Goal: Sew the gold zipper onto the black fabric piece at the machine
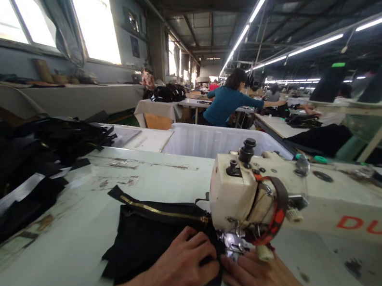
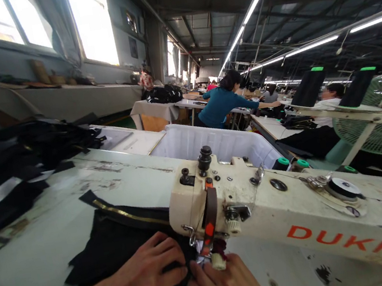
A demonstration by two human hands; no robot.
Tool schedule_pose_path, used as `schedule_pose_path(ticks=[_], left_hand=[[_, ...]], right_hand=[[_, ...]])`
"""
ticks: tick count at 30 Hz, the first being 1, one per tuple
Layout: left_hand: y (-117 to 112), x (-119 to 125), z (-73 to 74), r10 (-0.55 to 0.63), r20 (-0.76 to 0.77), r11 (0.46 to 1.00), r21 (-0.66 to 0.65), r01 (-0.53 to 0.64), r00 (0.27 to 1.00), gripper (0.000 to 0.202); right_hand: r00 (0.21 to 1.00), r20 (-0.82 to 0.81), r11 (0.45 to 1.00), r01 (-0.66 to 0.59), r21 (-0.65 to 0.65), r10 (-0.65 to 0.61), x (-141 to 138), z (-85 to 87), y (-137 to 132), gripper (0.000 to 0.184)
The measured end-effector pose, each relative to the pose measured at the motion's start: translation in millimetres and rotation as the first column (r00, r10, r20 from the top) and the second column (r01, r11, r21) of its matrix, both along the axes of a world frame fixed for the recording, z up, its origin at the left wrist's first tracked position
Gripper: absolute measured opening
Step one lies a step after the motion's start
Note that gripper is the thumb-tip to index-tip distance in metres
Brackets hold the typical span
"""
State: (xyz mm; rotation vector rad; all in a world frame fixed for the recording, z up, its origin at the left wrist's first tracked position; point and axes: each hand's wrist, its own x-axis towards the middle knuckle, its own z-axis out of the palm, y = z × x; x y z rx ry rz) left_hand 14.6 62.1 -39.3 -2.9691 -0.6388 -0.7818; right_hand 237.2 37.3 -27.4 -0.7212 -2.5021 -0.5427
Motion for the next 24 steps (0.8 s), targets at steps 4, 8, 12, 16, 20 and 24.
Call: schedule_pose_path(ticks=[4,8,12,16,20,24], left_hand=[[-1.5,-0.3,2.4,-0.002,-0.006,1.000,-0.015,0.002,1.000,0.001],[-3.0,-0.5,2.8,0.010,-0.018,1.000,-0.013,-0.010,1.000,0.003],[-3.7,-0.1,0.5,0.018,-0.011,1.000,-0.011,-0.018,1.000,0.004],[-3.0,0.3,-1.3,0.004,-0.007,1.000,-0.031,-0.004,1.000,0.004],[-1.5,0.0,-2.9,0.000,0.001,1.000,-0.018,0.000,1.000,0.003],[-0.8,-0.7,-4.1,0.010,-0.008,1.000,-0.016,-0.010,1.000,0.002]], right_hand=[[1.000,0.016,1.000,0.009,0.020,-0.009,0.0,3.8,-0.9,0.035],[0.998,0.050,0.999,0.025,0.022,-0.026,0.6,4.3,-1.3,0.036],[0.998,0.054,0.999,0.037,0.016,-0.037,-0.1,4.4,-1.4,0.038],[0.999,0.028,0.999,0.020,-0.030,-0.019,0.4,2.1,-1.5,0.032],[0.999,0.052,0.997,0.018,-0.072,-0.014,3.0,-3.3,-1.5,0.029],[0.998,0.054,0.997,0.015,-0.078,-0.011,4.6,-5.2,-1.7,0.028]])
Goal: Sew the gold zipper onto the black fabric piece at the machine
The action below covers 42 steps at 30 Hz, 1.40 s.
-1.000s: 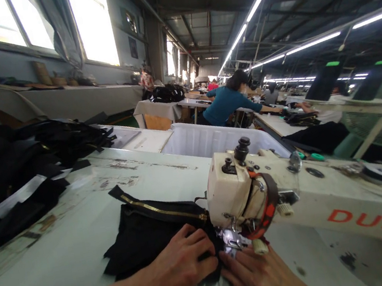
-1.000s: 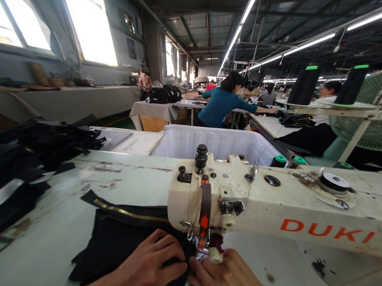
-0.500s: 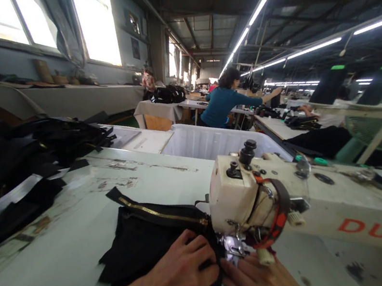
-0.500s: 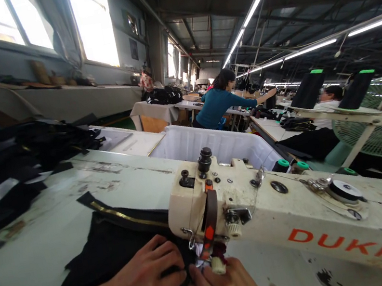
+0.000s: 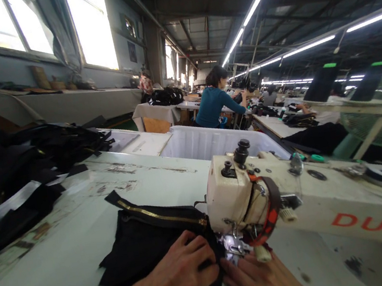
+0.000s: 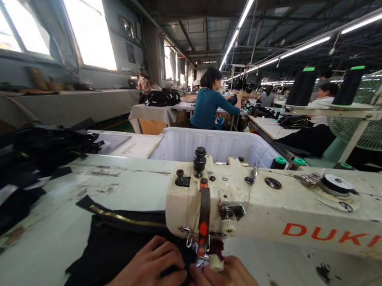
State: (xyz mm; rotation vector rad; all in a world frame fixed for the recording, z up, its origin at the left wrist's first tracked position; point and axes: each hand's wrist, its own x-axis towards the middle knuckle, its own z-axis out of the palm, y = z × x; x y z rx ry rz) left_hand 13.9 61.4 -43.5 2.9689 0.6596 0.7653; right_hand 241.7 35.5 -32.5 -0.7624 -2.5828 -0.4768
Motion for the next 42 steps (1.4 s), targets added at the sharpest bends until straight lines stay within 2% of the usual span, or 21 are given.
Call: schedule_pose_path(ticks=[14,25,38,42], left_hand=[[-1,1,0.4,0.012,0.019,1.000,0.025,-0.012,1.000,0.002],[-1,1,1.5,0.010,0.029,1.000,0.008,-0.011,1.000,0.004],[-2,-3,10.0,-0.002,-0.037,0.997,-0.072,0.000,0.999,0.010],[-2,-3,8.3,0.006,-0.016,0.996,-0.085,-0.008,1.000,0.010]], right_hand=[[1.000,0.013,0.999,0.024,-0.023,-0.024,0,5.7,-1,0.031],[0.998,0.033,0.997,0.050,-0.055,-0.049,8,-8.8,-3,0.024],[0.982,-0.158,0.994,0.109,0.013,-0.106,11,-5.9,-4,0.032],[0.982,-0.160,0.995,0.101,0.005,-0.099,11,-2.6,-6,0.033]])
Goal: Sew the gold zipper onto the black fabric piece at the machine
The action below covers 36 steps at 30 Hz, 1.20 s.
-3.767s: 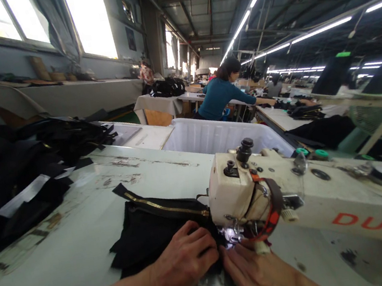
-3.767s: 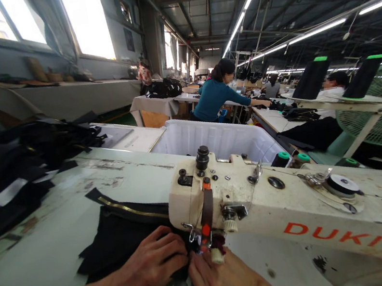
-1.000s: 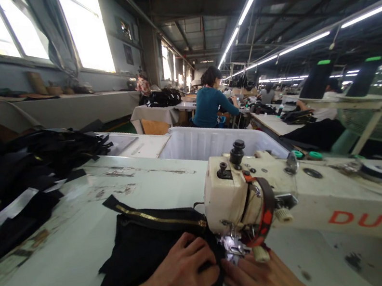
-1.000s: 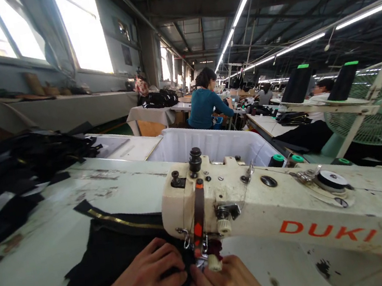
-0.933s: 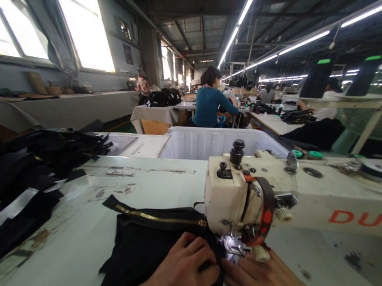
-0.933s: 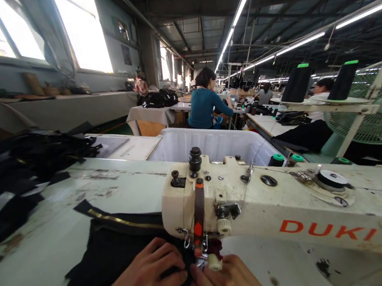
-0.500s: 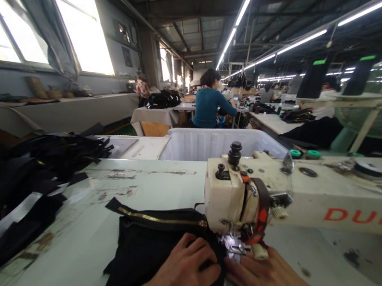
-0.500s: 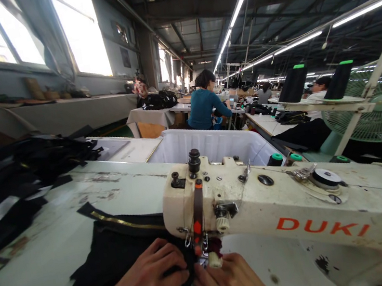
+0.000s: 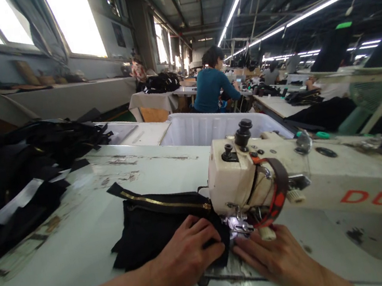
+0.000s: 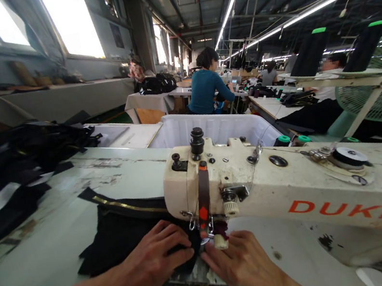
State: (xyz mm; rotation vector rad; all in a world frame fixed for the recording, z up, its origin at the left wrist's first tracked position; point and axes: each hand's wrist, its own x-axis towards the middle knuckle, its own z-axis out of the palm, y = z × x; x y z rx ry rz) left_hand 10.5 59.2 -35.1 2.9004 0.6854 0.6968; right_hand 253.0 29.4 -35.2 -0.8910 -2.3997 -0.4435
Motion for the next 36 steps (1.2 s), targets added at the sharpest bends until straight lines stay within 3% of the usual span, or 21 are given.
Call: schedule_pose_path(ticks=[9,20,28,31,36], left_hand=[[-3,0,-2.8,-0.006,0.014,0.999,-0.050,0.007,1.000,0.012],[-11,-3,3.0,0.002,0.012,1.000,0.000,-0.002,1.000,0.015],[-10,-3,3.3,-0.005,-0.049,0.999,-0.043,0.003,0.999,0.017],[-9,-2,4.1,-0.010,-0.028,0.998,-0.062,0.008,1.000,0.014],[-9,-2,3.5,0.012,-0.016,0.998,-0.065,-0.013,1.000,0.013]], right_hand=[[0.988,0.130,0.997,-0.079,-0.021,0.081,2,2.1,-1,0.026],[0.986,0.159,0.997,-0.032,-0.066,0.042,-5,0.4,1,0.019],[0.996,0.090,0.999,0.014,-0.047,-0.009,-2,-0.7,1,0.029],[0.997,0.055,0.999,-0.048,-0.001,0.048,-1,2.2,0,0.026],[0.990,0.093,0.995,-0.099,-0.024,0.101,-4,7.6,-3,0.043]])
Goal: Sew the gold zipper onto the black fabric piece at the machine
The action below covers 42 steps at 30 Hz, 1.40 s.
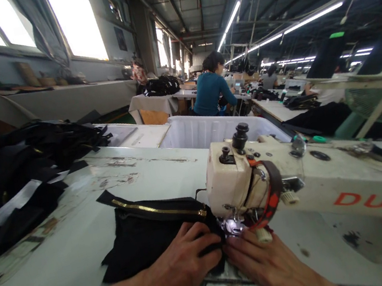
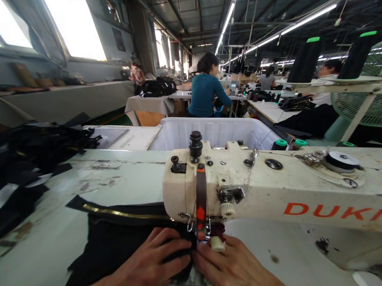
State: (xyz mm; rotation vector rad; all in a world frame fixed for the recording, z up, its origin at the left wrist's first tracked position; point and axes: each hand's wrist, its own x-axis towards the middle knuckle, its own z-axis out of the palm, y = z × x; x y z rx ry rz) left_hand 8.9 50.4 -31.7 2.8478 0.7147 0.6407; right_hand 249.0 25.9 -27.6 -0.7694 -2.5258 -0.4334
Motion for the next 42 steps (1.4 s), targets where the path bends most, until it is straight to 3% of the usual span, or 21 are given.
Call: schedule_pose_path(ticks=[7,14,25,35,38,42], left_hand=[[-1,2,1.4,0.051,-0.026,0.998,-0.024,-0.051,0.998,0.019],[5,7,-2.0,0.093,-0.056,0.988,-0.116,-0.099,0.994,0.035],[5,7,6.7,0.049,-0.045,0.993,-0.107,-0.053,0.998,0.018],[-1,10,2.8,0.072,-0.028,0.991,-0.114,-0.074,0.997,0.024],[2,10,-0.9,0.068,0.016,0.994,-0.081,-0.066,0.998,0.015],[13,12,-19.4,0.028,0.088,0.997,0.076,-0.034,0.996,0.006]], right_hand=[[0.997,-0.054,0.998,0.051,-0.024,-0.052,-4,-8.4,1,0.038],[0.987,-0.117,0.993,0.116,0.025,-0.112,-17,8.4,6,0.035],[0.982,-0.119,0.989,0.145,-0.015,-0.145,-16,-1.7,9,0.031],[0.988,-0.076,0.991,0.130,-0.034,-0.133,-14,0.9,7,0.023],[0.988,-0.084,0.991,0.130,0.011,-0.129,-13,-14.5,12,0.026],[0.972,-0.223,0.966,0.129,0.224,-0.078,-4,-49.0,24,0.026]])
